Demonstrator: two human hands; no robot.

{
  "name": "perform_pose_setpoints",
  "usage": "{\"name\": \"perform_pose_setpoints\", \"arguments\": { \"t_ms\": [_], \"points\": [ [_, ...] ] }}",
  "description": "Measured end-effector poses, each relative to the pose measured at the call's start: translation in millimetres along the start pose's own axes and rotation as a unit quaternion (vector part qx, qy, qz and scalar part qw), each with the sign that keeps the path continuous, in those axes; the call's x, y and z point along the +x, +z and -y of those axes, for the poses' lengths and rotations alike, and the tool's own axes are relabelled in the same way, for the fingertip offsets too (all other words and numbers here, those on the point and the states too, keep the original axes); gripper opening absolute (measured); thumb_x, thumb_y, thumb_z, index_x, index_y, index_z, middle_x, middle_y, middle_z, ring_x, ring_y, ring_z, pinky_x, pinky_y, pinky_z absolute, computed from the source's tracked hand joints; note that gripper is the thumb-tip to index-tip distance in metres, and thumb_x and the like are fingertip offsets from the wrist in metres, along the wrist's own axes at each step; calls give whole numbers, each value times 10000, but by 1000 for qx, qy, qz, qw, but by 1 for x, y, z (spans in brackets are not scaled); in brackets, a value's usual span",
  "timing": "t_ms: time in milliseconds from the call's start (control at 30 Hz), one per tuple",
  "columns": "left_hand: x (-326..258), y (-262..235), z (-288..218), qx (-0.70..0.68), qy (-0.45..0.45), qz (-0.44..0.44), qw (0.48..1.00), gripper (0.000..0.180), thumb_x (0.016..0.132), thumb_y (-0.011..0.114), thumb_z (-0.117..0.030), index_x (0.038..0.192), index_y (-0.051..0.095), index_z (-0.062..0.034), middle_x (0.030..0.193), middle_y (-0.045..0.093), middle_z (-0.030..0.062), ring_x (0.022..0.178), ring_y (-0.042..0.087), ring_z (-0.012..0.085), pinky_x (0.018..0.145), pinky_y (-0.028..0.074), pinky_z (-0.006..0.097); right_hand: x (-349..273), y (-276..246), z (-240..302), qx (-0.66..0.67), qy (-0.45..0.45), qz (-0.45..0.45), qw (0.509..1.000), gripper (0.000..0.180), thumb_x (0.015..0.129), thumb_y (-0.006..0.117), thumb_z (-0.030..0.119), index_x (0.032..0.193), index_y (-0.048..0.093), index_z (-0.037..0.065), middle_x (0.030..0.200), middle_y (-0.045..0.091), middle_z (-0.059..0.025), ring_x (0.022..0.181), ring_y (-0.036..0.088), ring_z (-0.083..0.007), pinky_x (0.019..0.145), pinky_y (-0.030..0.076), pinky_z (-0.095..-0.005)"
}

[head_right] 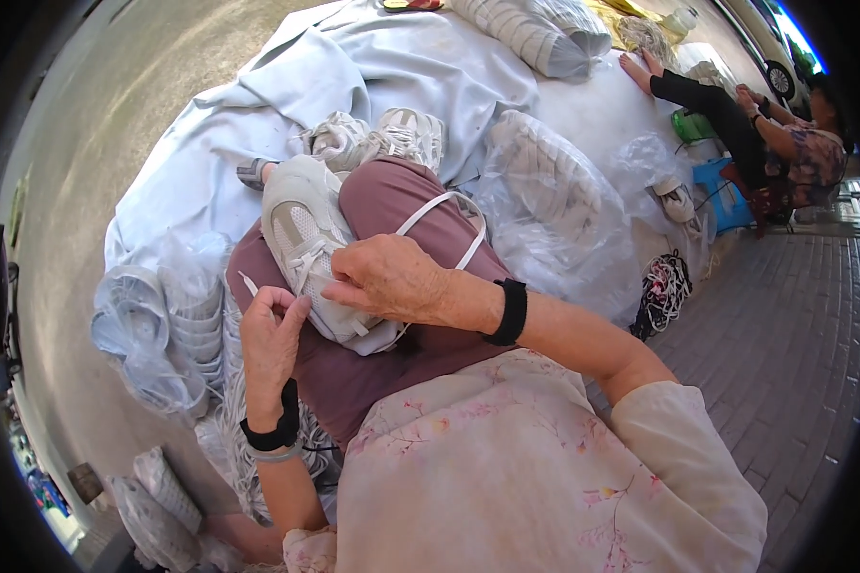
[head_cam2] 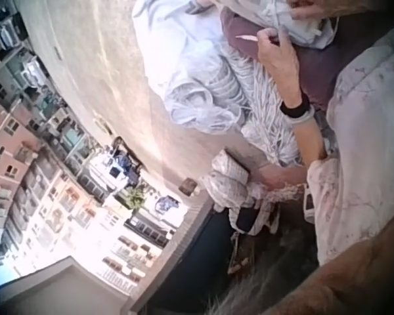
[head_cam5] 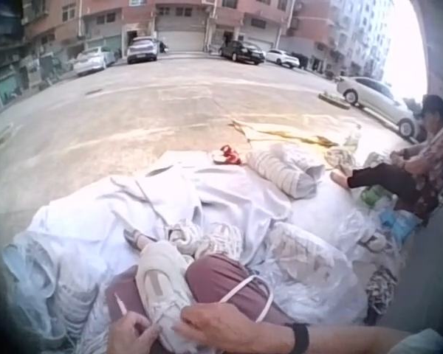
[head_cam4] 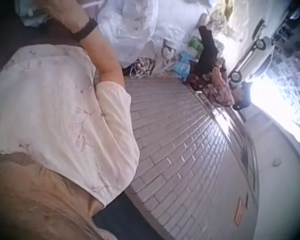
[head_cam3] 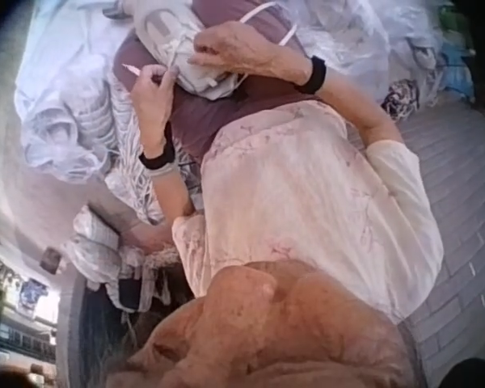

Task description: Lacing a pair of white sneakers while sitting on the ground.

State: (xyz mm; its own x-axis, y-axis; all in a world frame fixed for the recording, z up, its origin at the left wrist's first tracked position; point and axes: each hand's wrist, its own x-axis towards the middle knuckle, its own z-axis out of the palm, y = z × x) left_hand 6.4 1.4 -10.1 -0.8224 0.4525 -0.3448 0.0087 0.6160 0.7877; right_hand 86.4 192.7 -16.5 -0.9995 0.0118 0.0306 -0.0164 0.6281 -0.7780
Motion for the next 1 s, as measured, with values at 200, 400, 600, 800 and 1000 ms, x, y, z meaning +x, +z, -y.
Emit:
{"name": "perform_pose_setpoints", "arguments": {
  "t_ms": [200, 400, 600, 800, 1000],
  "points": [
    [-3, -13, -3, 20, 68, -27, 997, 150, 882, 658, -125, 837, 575, -8, 662, 560, 10, 602, 475, 88, 569, 413, 264, 5, -11, -7, 59, 43, 13, 997, 290, 851, 591, 240, 693, 601, -3, 684, 625, -174, 685, 611, -382, 615, 471, -456],
    [4, -20, -7, -62, 13, 35, 997, 178, 922, 610, -167, 864, 586, -1, 684, 537, -9, 610, 475, 80, 564, 403, 249, 11, -46, -29, 28, 101, 89, 991, 278, 875, 585, 245, 773, 659, -3, 681, 625, -145, 618, 589, -254, 600, 450, -365],
    [7, -30, -10, -252, -111, 133, 952, 186, 933, 609, -234, 882, 605, -56, 659, 488, -69, 477, 406, 2, 413, 319, 163, 16, -61, -27, -24, 144, 92, 985, 297, 811, 561, 263, 727, 660, -4, 663, 621, -179, 623, 591, -359, 638, 477, -432],
    [6, -32, -2, -173, -74, 85, 978, 126, 878, 671, -154, 860, 622, -39, 637, 465, -76, 507, 409, 2, 418, 305, 177, 6, -78, -48, 7, 201, 74, 977, 341, 805, 596, 305, 708, 649, -17, 615, 594, -166, 572, 561, -310, 588, 458, -386],
    [-5, -33, 0, 119, 173, -26, 977, 102, 793, 703, -54, 838, 615, -27, 615, 530, 25, 524, 514, 132, 493, 393, 308, 9, -77, -52, -57, 174, 14, 983, 312, 791, 624, 285, 715, 654, -16, 606, 608, -144, 563, 577, -271, 580, 460, -365]
  ]
}}
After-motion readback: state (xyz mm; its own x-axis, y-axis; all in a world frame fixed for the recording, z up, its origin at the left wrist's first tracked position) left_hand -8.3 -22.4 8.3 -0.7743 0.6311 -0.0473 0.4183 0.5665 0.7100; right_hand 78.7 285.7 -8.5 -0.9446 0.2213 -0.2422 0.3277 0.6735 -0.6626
